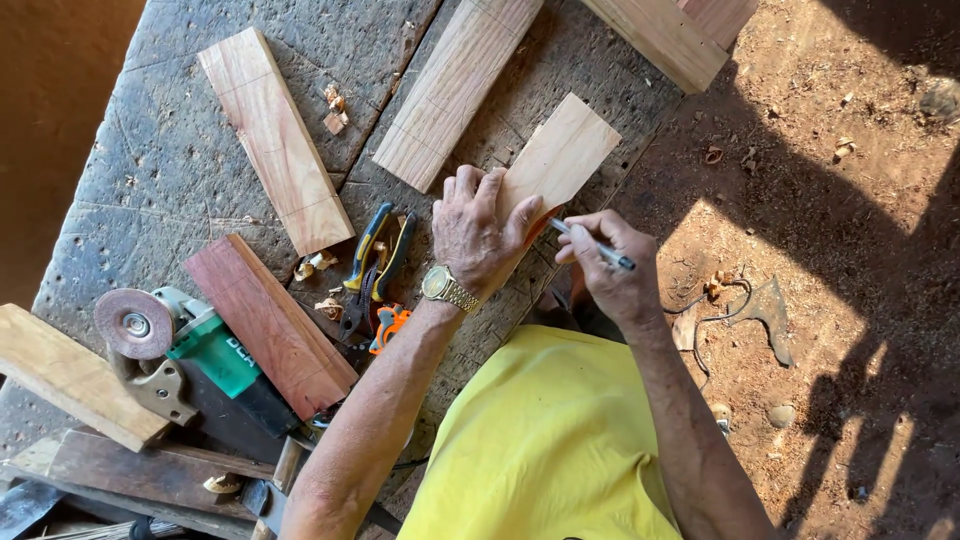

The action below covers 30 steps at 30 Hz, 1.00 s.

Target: The person uses a handheld angle grinder to smooth the edges of a wooden piece. They then use a pencil to trace a curved design onto the wood, using a separate wooden template as a guide.

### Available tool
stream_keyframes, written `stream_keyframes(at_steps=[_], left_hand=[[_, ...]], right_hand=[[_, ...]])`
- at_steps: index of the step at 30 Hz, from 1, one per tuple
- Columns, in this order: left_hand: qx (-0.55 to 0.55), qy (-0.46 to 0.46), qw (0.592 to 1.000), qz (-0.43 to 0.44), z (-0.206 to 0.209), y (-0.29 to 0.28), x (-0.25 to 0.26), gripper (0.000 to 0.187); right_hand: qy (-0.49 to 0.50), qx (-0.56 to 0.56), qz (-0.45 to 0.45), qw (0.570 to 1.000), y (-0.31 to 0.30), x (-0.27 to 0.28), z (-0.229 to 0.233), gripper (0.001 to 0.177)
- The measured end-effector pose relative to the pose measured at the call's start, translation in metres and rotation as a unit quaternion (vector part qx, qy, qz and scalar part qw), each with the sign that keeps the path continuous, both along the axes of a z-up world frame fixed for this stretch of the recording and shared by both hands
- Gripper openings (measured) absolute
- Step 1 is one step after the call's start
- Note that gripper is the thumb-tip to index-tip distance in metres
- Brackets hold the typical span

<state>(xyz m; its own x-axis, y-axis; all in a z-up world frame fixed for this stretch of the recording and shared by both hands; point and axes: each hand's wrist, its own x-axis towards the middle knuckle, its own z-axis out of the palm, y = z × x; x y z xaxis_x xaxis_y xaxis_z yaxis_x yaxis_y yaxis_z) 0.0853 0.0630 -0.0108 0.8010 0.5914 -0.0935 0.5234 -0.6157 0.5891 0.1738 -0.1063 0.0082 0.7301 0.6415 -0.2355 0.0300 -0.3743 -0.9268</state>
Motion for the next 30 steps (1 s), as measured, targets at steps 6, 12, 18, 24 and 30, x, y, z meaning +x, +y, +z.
stream_keyframes(at_steps=[6,12,18,24,30], left_hand=[[0.018,-0.006,1.000,-0.011,-0.003,0.000,-0.001,0.050],[0.017,0.002,1.000,-0.010,-0.005,-0.001,-0.001,0.050],[0.021,0.000,1.000,-0.005,-0.004,0.000,0.000,0.051],[0.024,-0.011,1.000,-0.012,-0.005,0.000,-0.001,0.051],[0.018,-0.002,1.000,-0.006,-0.004,0.000,-0.001,0.050]], right_hand=[[-0.084,0.007,-0.095,0.992,-0.010,0.004,-0.002,0.013],[-0.011,0.042,-0.055,0.998,-0.004,-0.006,0.006,0.012],[-0.008,0.047,-0.051,0.998,0.005,-0.006,-0.004,0.013],[-0.076,0.038,-0.055,0.995,-0.001,-0.005,-0.014,0.015],[-0.165,0.040,0.023,0.985,0.004,-0.031,-0.012,0.015]])
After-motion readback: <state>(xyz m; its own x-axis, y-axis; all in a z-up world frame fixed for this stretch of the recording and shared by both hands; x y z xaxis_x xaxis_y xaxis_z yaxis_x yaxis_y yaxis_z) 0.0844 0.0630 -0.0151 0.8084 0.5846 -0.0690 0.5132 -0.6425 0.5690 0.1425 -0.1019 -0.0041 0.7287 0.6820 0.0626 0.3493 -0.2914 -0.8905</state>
